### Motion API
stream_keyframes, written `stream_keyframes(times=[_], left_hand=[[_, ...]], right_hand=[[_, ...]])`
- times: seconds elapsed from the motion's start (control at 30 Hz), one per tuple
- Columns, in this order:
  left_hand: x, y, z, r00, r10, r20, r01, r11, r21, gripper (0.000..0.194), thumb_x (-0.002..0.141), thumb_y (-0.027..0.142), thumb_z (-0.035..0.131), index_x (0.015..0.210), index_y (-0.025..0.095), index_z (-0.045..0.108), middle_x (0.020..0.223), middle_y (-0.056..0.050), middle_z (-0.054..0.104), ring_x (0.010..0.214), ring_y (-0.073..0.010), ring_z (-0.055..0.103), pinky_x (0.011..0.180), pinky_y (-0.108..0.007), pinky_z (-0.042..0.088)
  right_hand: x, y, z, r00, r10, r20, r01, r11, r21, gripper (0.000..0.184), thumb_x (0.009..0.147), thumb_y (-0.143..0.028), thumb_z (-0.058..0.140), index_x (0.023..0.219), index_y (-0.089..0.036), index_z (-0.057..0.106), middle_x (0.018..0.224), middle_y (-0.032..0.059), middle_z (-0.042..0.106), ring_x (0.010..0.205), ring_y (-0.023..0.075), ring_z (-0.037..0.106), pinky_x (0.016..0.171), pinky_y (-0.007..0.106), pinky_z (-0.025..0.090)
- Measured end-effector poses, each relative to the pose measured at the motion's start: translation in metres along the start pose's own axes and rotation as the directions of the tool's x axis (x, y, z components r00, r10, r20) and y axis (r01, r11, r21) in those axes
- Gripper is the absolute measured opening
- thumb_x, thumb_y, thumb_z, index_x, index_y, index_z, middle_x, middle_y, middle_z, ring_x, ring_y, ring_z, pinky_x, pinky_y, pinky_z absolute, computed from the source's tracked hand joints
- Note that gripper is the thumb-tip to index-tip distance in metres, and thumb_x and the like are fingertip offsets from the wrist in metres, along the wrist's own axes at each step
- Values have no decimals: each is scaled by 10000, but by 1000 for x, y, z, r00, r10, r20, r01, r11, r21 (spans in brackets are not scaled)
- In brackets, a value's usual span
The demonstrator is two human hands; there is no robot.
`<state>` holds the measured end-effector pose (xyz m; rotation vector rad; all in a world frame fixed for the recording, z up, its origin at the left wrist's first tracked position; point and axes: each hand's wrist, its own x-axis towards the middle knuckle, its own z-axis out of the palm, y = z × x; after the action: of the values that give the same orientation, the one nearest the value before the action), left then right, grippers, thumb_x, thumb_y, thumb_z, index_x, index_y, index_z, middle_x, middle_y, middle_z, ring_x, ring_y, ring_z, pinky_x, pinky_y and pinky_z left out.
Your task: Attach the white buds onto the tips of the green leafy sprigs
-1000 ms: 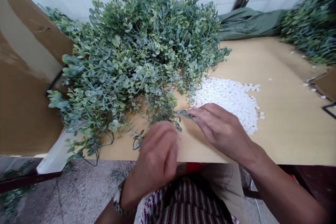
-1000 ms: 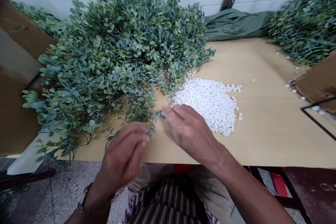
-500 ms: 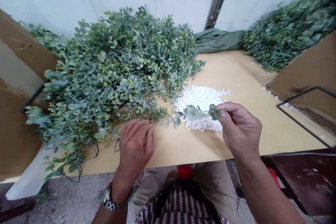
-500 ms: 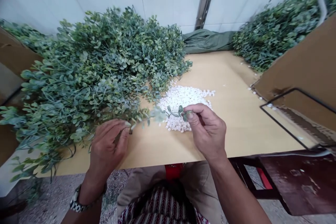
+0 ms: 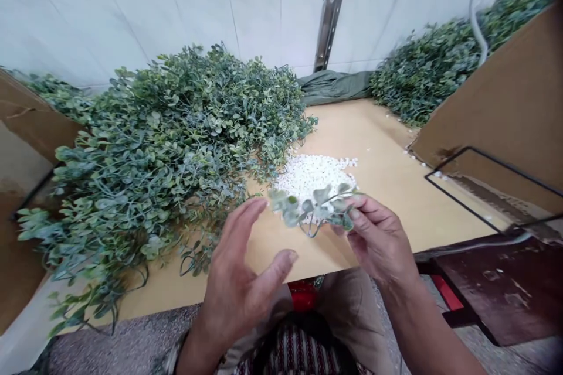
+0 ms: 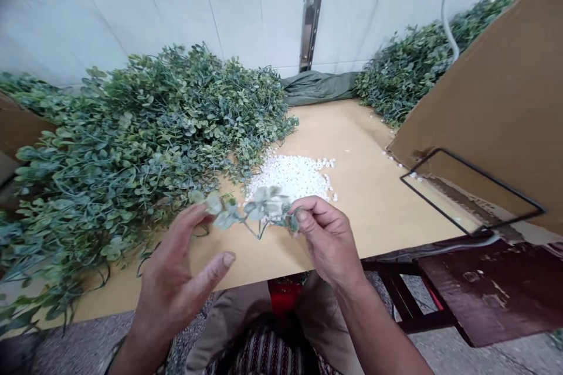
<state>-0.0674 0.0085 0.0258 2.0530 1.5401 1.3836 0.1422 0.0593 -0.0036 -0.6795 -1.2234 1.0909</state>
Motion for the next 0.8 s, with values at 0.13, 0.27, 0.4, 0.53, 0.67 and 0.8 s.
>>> stream_keyframes(times=[0.13,0.27,0.4,0.53,0.67,0.8], left_hand=[[19,20,9,863,-243,444,457,751,-477,446,710,218,710,1148,197,631,983,-81,701,760,-181,656,667,-279,536],[19,19,27,808,-314,498,573,615,-541,45,697,164,660,739,148,654,619,1,614,537,-96,528,539,-212,452],[4,10,41,783,-456,422,609,426,-669,152,682,206,687,617,150,561,519,55,469,427,-48,366,414,-178,305],[-6,4,42,779,-486,396,597,384,-705,175,691,206,720,623,148,570,526,61,444,436,-38,316,407,-171,243],[-9,6,39,765,-458,453,625,359,-693,177,647,245,805,688,143,666,576,31,556,445,-36,360,395,-165,263],[-17,10,38,688,-509,517,695,256,-672,250,578,280,865,576,135,661,522,21,566,429,-57,443,393,-169,346]], right_hand=[[-9,-2,15,971,126,202,-96,984,-153,146,848,-312,650,853,-167,648,620,-19,594,526,89,520,491,207,438],[-17,-5,18,962,116,248,-20,933,-359,69,866,-236,609,891,-192,562,697,-30,618,607,91,562,571,209,452],[-24,-3,19,966,8,258,105,901,-421,132,831,-197,644,949,-200,585,782,-17,635,683,102,592,627,221,478],[-29,5,20,980,-100,173,158,918,-364,65,844,-160,627,904,-185,629,749,-8,633,668,99,587,617,217,485],[-29,9,22,963,-186,193,245,904,-351,70,842,-111,613,840,-178,636,701,-13,613,642,97,565,601,222,469],[-33,5,22,942,-161,293,246,928,-281,75,848,-129,619,808,-180,656,669,-4,598,625,106,553,570,231,463]])
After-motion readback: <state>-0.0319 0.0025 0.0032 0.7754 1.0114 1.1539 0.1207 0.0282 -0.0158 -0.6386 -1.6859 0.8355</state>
